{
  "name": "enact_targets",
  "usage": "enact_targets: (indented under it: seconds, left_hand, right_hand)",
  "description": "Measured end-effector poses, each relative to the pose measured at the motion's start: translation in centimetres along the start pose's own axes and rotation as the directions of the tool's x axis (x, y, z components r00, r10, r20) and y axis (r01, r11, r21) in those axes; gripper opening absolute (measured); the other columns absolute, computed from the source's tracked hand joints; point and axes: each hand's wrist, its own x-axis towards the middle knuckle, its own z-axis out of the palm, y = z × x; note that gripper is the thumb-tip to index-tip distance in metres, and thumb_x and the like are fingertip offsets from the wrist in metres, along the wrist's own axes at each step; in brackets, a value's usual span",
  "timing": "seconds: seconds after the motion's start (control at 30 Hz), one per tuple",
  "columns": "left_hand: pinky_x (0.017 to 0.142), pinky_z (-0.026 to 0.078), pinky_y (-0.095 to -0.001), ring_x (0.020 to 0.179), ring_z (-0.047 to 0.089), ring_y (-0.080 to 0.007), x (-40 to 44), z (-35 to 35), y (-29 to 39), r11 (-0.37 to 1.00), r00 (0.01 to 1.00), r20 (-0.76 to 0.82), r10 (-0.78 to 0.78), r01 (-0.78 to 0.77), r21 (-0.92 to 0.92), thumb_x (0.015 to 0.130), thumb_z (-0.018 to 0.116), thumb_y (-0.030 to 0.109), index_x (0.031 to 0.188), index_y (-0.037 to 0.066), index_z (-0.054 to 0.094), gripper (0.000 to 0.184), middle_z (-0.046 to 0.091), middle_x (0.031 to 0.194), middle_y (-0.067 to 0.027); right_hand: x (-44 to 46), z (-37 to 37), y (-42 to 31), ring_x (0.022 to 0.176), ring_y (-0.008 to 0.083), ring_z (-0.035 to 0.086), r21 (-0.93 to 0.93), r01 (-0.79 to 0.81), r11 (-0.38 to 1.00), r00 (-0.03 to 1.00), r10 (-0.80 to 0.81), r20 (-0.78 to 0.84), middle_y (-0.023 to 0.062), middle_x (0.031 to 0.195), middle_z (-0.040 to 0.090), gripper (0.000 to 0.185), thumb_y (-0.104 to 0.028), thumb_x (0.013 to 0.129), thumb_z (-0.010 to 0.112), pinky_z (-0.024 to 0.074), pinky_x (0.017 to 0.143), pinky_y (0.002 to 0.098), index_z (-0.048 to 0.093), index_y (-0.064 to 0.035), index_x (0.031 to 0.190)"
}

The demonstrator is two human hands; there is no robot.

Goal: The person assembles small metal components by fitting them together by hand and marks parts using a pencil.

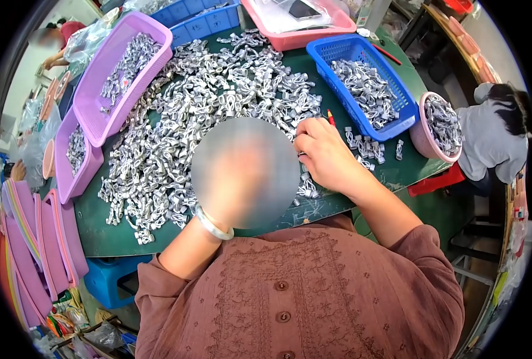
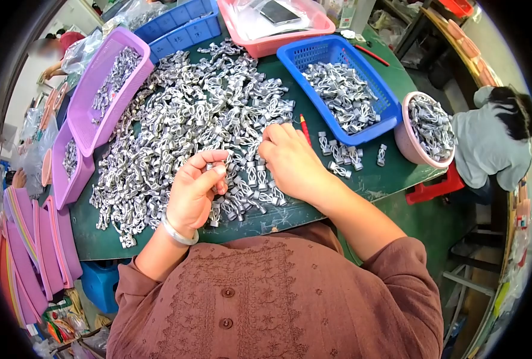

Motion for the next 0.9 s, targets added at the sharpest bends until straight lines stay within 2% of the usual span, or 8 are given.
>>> enact_targets:
  seconds: [0.03,0.17,0.27,0.37,0.47,0.57,0.67,0.9]
  left_hand:
    - [0.057,0.040,-0.0207,0.059,0.047,-0.0069,0.0,0.1,0.0,0.996,0.999,0.003,0.044,-0.044,0.072,0.081,0.056,0.003,0.104,0.000,0.054,0.023,0.052,0.074,-0.0002]
    - [0.054,0.039,-0.0186,0.058,0.046,-0.0055,0.1,0.4,0.3,0.999,1.000,0.004,0.003,-0.003,-0.033,0.079,0.058,0.002,0.104,0.000,0.054,0.025,0.051,0.076,0.0010]
    - [0.053,0.039,-0.0175,0.058,0.045,-0.0044,0.1,0.5,1.4,0.960,0.996,0.015,-0.087,0.088,-0.265,0.078,0.059,0.000,0.104,0.000,0.054,0.026,0.050,0.077,0.0018]
    - [0.055,0.038,-0.0164,0.061,0.044,-0.0038,0.2,0.4,2.2,0.967,0.997,0.023,-0.068,0.072,-0.245,0.077,0.060,-0.001,0.104,0.000,0.054,0.027,0.050,0.079,0.0022]
    - [0.059,0.038,-0.0156,0.067,0.044,-0.0036,0.2,0.8,1.8,0.958,1.000,-0.003,-0.011,0.010,-0.287,0.076,0.062,-0.001,0.103,0.000,0.055,0.028,0.049,0.080,0.0024]
    - [0.062,0.038,-0.0161,0.071,0.045,-0.0045,0.2,0.9,2.6,0.916,1.000,-0.020,-0.006,-0.002,-0.401,0.074,0.064,-0.001,0.100,0.001,0.056,0.027,0.049,0.080,0.0019]
    - [0.062,0.038,-0.0181,0.072,0.046,-0.0062,0.4,0.8,4.0,0.928,0.995,-0.070,0.076,-0.096,-0.360,0.073,0.066,0.000,0.095,0.002,0.058,0.023,0.050,0.079,0.0008]
    - [0.059,0.039,-0.0193,0.065,0.047,-0.0076,0.5,0.5,4.7,0.954,0.963,-0.159,0.217,-0.244,-0.176,0.075,0.065,0.004,0.087,0.001,0.058,0.014,0.053,0.074,-0.0005]
  right_hand:
    - [-0.1,0.0,-0.1,0.083,0.0269,0.046,-0.005,-0.005,1.000,1.000,0.005,0.003,0.0092,0.087,0.048,0.007,0.000,0.065,0.055,0.0380,0.075,0.0350,0.056,-0.0015,0.072]
    - [-0.1,0.2,0.1,0.084,0.0273,0.046,0.008,-0.012,1.000,1.000,0.012,-0.005,0.0096,0.088,0.048,0.007,0.001,0.066,0.055,0.0380,0.076,0.0348,0.056,-0.0018,0.073]
    - [0.0,0.2,0.2,0.085,0.0278,0.046,0.055,-0.019,0.998,1.000,0.019,-0.010,0.0098,0.088,0.049,0.011,0.002,0.064,0.057,0.0380,0.076,0.0358,0.056,-0.0025,0.074]
    - [0.0,-0.2,0.1,0.085,0.0266,0.049,0.130,-0.022,0.991,0.999,0.029,-0.045,0.0095,0.087,0.051,0.014,0.004,0.063,0.060,0.0399,0.075,0.0338,0.055,-0.0027,0.074]
    - [-0.2,-0.1,-0.2,0.084,0.0193,0.052,0.611,-0.112,0.783,0.989,0.149,-0.010,0.0065,0.086,0.052,0.014,0.006,0.066,0.061,0.0420,0.073,0.0290,0.054,-0.0025,0.074]
    - [-0.4,0.4,-0.6,0.081,0.0106,0.053,0.890,-0.225,0.398,0.964,0.222,0.145,0.0031,0.087,0.053,0.011,0.005,0.072,0.061,0.0429,0.071,0.0236,0.053,-0.0026,0.076]
    - [-0.3,1.0,-1.2,0.080,0.0063,0.051,0.962,-0.205,0.180,0.964,0.207,0.167,0.0006,0.088,0.053,0.010,0.004,0.076,0.059,0.0433,0.070,0.0212,0.053,-0.0029,0.080]
    - [-0.2,0.9,-1.8,0.078,0.0078,0.054,0.948,-0.290,0.133,0.946,0.187,0.263,0.0020,0.085,0.055,0.010,-0.002,0.081,0.058,0.0450,0.066,0.0215,0.050,-0.0030,0.087]
